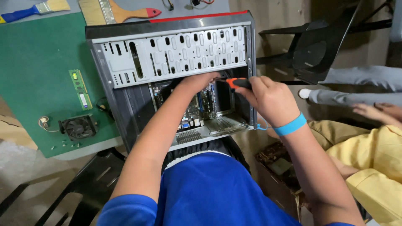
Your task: Securing a motherboard inside a computer case using a screwdriver and screws.
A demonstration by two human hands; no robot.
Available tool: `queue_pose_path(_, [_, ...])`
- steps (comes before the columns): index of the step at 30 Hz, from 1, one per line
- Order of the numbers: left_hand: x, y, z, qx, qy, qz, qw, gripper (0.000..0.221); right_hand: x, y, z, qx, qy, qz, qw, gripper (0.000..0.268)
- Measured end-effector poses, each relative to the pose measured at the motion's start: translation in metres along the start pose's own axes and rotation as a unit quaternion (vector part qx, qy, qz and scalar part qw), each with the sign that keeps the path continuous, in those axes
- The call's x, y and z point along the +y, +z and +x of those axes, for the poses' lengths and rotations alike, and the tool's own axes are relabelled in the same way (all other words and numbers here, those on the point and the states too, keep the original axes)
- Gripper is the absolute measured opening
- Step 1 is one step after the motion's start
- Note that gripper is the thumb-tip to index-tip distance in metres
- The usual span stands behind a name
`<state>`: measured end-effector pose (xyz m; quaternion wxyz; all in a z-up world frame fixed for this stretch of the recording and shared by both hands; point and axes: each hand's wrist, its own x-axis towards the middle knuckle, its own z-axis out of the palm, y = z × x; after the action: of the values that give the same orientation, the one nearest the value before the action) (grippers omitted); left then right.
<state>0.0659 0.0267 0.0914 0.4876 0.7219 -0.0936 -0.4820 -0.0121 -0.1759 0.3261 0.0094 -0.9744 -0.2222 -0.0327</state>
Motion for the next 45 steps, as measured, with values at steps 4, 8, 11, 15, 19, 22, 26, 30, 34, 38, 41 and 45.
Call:
queue_pose_path(4, [-0.017, 0.002, 0.02, -0.024, 0.116, 0.268, 0.956, 0.054, 0.001, -0.001, 0.007, 0.007, 0.02, -0.055, 0.998, 0.049])
queue_pose_path(8, [-0.038, 0.007, 0.039, 0.006, 0.158, 0.31, 0.938, 0.024, 0.002, 0.002, 0.011, -0.005, 0.042, -0.077, 0.996, 0.06])
queue_pose_path(11, [-0.044, 0.007, 0.056, 0.018, 0.17, 0.327, 0.929, 0.023, 0.001, -0.018, 0.025, -0.038, 0.02, 0.017, 0.999, 0.039])
queue_pose_path(15, [-0.042, 0.005, 0.06, 0.028, 0.159, 0.331, 0.93, 0.024, 0.003, -0.026, 0.016, -0.073, -0.011, 0.098, 0.992, 0.02])
queue_pose_path(19, [-0.046, 0.006, 0.051, 0.037, 0.16, 0.337, 0.927, 0.024, 0.008, -0.017, 0.011, -0.07, -0.014, 0.08, 0.994, 0.024])
queue_pose_path(22, [-0.05, 0.011, 0.036, 0.044, 0.161, 0.343, 0.924, 0.024, 0.007, -0.015, 0.013, -0.048, -0.017, 0.08, 0.996, 0.026])
queue_pose_path(26, [-0.055, 0.026, 0.019, 0.049, 0.157, 0.347, 0.923, 0.025, 0.009, -0.009, 0.009, -0.058, -0.024, 0.06, 0.996, 0.022])
queue_pose_path(30, [-0.059, 0.037, 0.002, 0.061, 0.15, 0.347, 0.924, 0.025, 0.005, -0.012, 0.011, -0.069, -0.03, 0.06, 0.995, 0.018])
queue_pose_path(34, [-0.054, 0.042, 0.004, 0.072, 0.144, 0.348, 0.924, 0.026, 0.002, -0.011, 0.012, -0.062, -0.026, 0.051, 0.996, 0.021])
queue_pose_path(38, [-0.052, 0.045, 0.003, 0.083, 0.141, 0.355, 0.921, 0.026, 0.004, -0.008, 0.011, -0.075, -0.004, 0.057, 0.996, 0.022])
queue_pose_path(41, [-0.051, 0.045, 0.003, 0.09, 0.14, 0.359, 0.918, 0.027, 0.002, -0.008, 0.01, -0.072, -0.002, 0.06, 0.996, 0.023])
queue_pose_path(45, [-0.048, 0.047, 0.003, 0.101, 0.138, 0.365, 0.915, 0.028, 0.001, -0.009, 0.008, -0.069, 0.001, 0.068, 0.995, 0.025])
